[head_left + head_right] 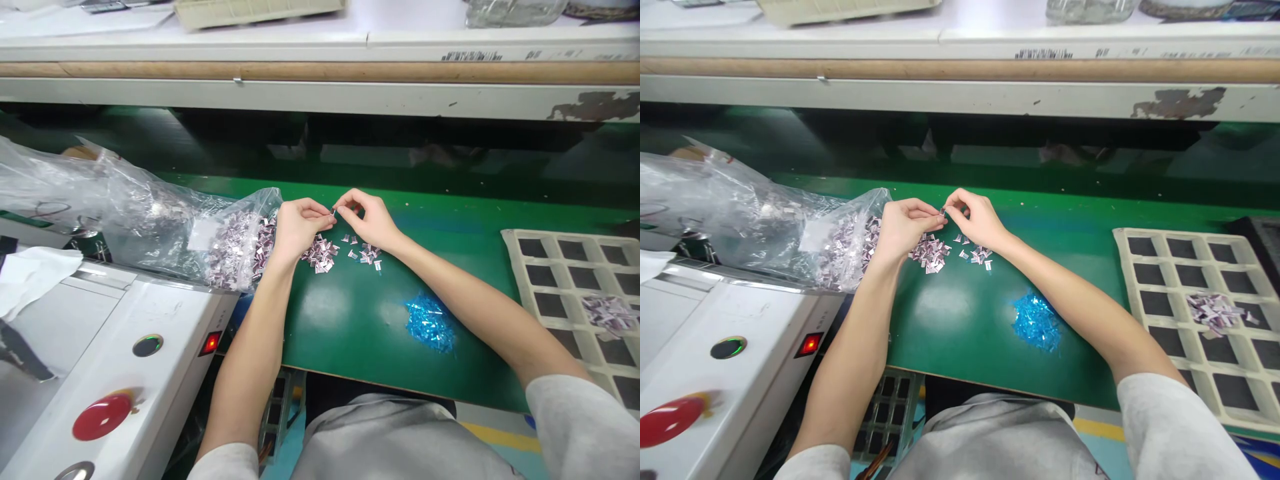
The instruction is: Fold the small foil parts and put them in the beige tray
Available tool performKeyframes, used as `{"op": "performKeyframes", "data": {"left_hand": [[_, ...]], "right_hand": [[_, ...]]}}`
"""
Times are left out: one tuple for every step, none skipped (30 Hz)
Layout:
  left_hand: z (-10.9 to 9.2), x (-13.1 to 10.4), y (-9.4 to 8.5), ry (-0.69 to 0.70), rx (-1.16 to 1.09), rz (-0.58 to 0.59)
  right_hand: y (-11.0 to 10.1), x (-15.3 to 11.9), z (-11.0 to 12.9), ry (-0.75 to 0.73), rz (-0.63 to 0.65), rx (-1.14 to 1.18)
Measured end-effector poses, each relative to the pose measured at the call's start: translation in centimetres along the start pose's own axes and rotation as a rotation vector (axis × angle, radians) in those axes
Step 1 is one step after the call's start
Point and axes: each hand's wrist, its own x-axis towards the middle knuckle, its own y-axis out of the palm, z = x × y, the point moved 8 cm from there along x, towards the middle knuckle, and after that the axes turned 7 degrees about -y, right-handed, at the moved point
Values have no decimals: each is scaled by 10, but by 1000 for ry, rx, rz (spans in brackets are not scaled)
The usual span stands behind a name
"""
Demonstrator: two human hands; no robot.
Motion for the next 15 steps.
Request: {"op": "performKeyframes", "data": {"left_hand": [[0,0,0,0,0,-2],[0,0,0,1,2,-4],[0,0,0,1,4,-4],[1,0,0,1,7,-4],[1,0,0,2,8,-4],[1,0,0,5,10,-4],[1,1,0,7,12,-2],[2,1,1,10,13,0],[2,1,1,13,15,3],[2,0,1,16,16,7],[1,0,1,19,18,11],[1,0,2,19,20,18],[1,0,3,19,21,24],[0,-1,3,17,22,30],[0,-1,4,14,21,38]], "right_hand": [[0,0,0,0,0,0],[1,0,0,2,-1,-1],[1,0,-1,6,0,-4],[1,0,-1,9,1,-8],[2,0,-2,11,3,-12],[2,0,-2,9,5,-16],[2,0,-2,5,5,-20],[2,0,-2,-1,3,-23],[3,0,-2,-7,1,-24],[3,0,-2,-14,-2,-22],[4,-1,-3,-17,-3,-18],[4,-1,-3,-16,-5,-16],[4,-1,-4,-8,-9,-16],[3,-1,-6,5,-17,-19],[2,-1,-7,20,-25,-19]]}}
